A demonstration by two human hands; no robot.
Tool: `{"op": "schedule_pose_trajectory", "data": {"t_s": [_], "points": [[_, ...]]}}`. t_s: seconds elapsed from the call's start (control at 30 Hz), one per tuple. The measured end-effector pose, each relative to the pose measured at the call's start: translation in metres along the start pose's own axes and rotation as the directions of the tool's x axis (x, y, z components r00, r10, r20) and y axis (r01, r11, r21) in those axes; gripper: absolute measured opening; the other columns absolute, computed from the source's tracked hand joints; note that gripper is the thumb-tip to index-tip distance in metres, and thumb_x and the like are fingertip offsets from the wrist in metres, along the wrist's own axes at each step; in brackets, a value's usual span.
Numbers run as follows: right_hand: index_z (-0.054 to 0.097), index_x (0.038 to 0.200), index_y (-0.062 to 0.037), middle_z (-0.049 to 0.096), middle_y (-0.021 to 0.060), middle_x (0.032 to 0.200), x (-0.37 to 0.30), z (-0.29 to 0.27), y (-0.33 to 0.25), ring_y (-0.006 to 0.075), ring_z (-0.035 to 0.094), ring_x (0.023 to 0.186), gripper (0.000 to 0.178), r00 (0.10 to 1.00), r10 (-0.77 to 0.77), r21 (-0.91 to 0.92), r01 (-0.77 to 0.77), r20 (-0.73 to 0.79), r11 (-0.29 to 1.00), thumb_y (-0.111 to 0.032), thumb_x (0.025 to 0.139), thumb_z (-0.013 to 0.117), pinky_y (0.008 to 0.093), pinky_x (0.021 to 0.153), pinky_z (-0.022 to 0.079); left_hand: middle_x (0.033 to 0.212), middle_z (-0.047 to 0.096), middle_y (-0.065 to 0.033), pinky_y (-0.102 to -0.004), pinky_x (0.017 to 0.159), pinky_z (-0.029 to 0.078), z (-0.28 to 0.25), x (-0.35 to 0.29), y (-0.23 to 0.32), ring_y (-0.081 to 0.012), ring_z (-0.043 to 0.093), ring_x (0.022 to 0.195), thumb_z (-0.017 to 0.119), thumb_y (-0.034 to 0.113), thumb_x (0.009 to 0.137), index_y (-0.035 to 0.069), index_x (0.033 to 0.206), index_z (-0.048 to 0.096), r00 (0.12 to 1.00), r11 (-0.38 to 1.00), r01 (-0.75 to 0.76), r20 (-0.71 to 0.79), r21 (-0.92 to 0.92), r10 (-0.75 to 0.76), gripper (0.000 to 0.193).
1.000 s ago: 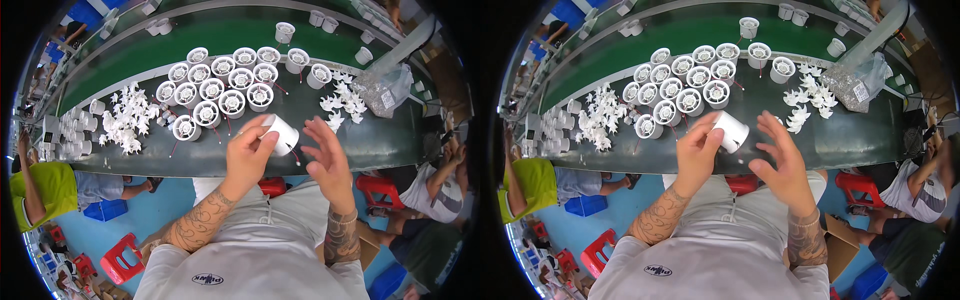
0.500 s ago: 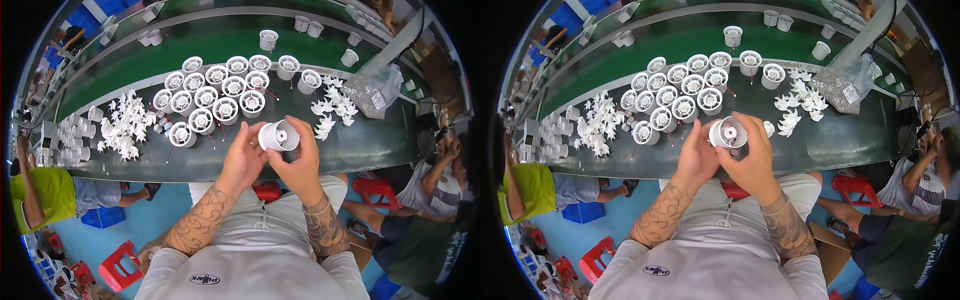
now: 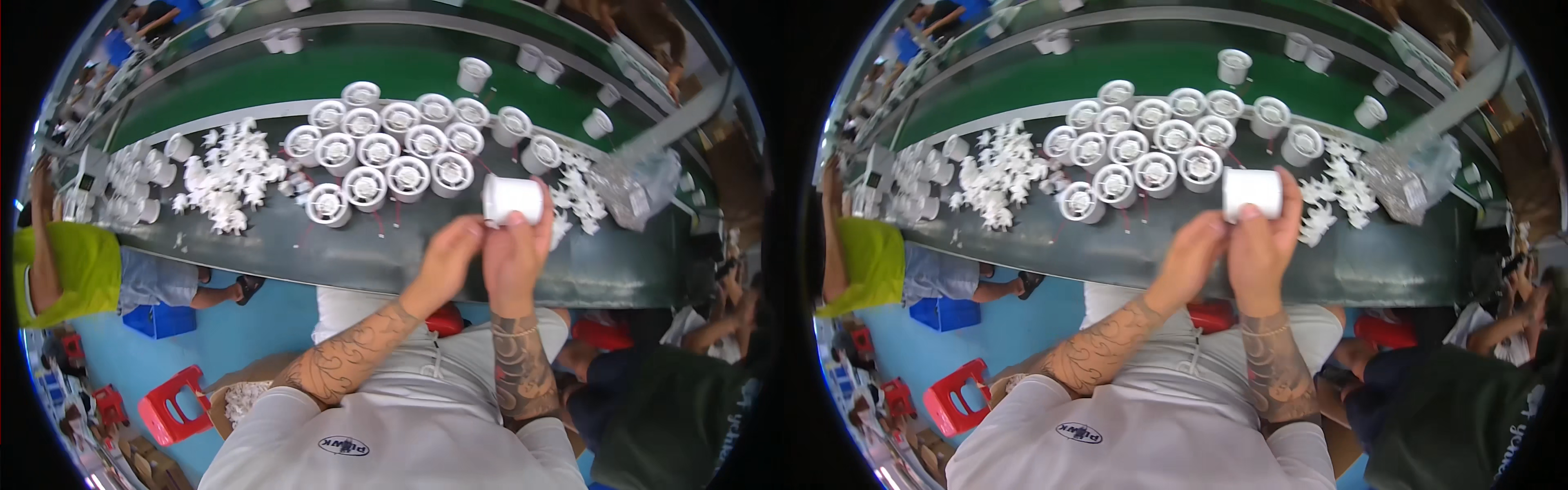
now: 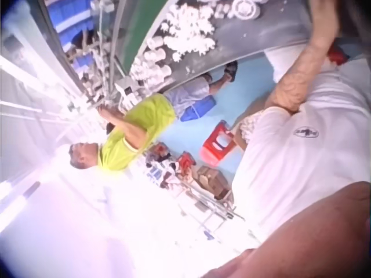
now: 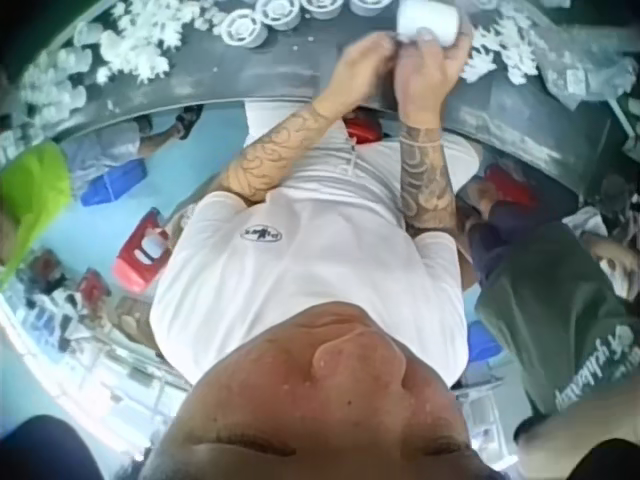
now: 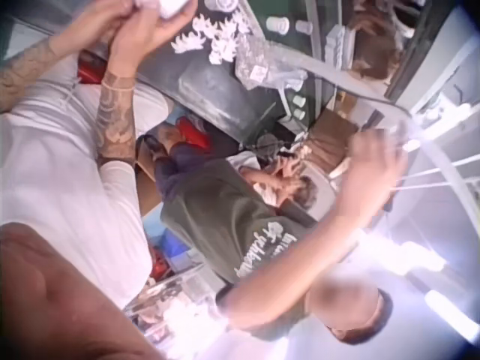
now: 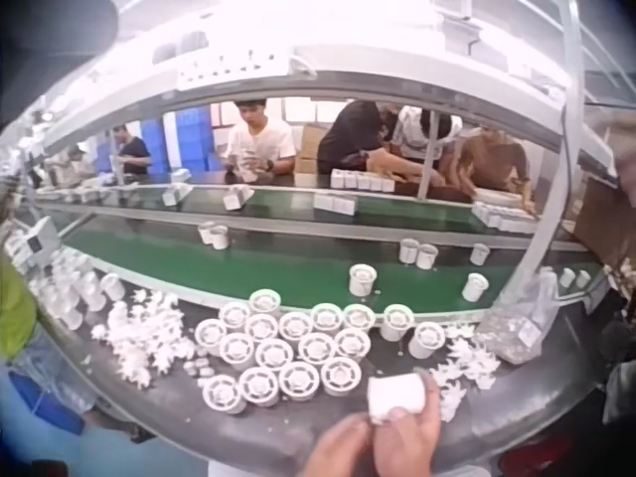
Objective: The recorder is assembling small white plastic housings with electronic components on a production line.
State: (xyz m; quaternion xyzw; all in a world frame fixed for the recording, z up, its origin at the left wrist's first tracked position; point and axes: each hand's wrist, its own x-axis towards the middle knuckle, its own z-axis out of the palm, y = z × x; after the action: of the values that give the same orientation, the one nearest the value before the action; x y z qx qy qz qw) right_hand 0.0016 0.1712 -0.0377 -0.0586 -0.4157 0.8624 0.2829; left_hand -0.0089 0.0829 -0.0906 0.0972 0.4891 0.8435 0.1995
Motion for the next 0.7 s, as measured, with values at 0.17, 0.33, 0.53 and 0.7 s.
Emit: {"op": "schedule_pose_trajectory", "data": {"t_s": [0.17, 0.33, 0.53, 0.7], "points": [[0.046, 0.132, 0.0004, 0.056, 0.0103, 0.113, 0.004, 0.007, -0.025, 0.0155, 0.058, 0.094, 0.048, 0.990, -0.081, -0.560, 0.134, 0.117, 0.817, -0.001, 0.085, 0.057, 0.0277, 0.082, 0.050, 0.067, 0.049, 0.0045, -0.0200, 0.047, 0.033, -0.005, -0.015, 0.019, -0.0030, 0.042, 0.055, 0.051, 0.017, 0.100, 0.005, 0.096, 0.055, 0.995, 0.917, -0.028, -0.076, 0.398, 0.064, 0.013], [0.049, 0.126, 0.0034, 0.057, 0.0100, 0.108, -0.001, 0.003, -0.029, 0.0167, 0.059, 0.094, 0.044, 0.911, 0.389, -0.173, -0.365, 0.135, 0.915, -0.004, 0.084, 0.057, 0.0303, 0.077, 0.052, 0.069, 0.051, -0.0004, -0.0258, 0.051, 0.039, -0.014, -0.008, 0.052, -0.0049, 0.047, 0.058, 0.056, 0.016, 0.096, 0.002, 0.090, 0.056, 0.960, 0.853, -0.188, -0.094, 0.486, 0.265, 0.016], [0.045, 0.130, 0.0047, 0.058, 0.0103, 0.108, 0.005, 0.011, -0.043, 0.0201, 0.059, 0.095, 0.051, 0.913, 0.381, -0.132, -0.364, 0.146, 0.922, -0.018, 0.087, 0.058, 0.0347, 0.079, 0.052, 0.074, 0.054, -0.0055, -0.0306, 0.061, 0.045, -0.012, -0.024, 0.086, -0.0104, 0.052, 0.069, 0.059, 0.011, 0.093, 0.001, 0.092, 0.058, 0.923, 0.922, -0.087, -0.318, 0.376, 0.216, 0.011], [0.041, 0.134, 0.0012, 0.055, 0.0094, 0.117, -0.005, 0.008, -0.069, 0.0180, 0.056, 0.105, 0.073, 0.977, 0.022, -0.482, 0.086, 0.213, 0.872, -0.025, 0.075, 0.075, 0.0324, 0.091, 0.048, 0.072, 0.056, -0.0130, -0.0355, 0.059, 0.043, -0.100, -0.053, 0.121, -0.0245, 0.053, 0.063, 0.055, 0.007, 0.090, 0.001, 0.086, 0.057, 0.589, 0.314, -0.296, -0.086, 0.902, 0.803, 0.008]]}}
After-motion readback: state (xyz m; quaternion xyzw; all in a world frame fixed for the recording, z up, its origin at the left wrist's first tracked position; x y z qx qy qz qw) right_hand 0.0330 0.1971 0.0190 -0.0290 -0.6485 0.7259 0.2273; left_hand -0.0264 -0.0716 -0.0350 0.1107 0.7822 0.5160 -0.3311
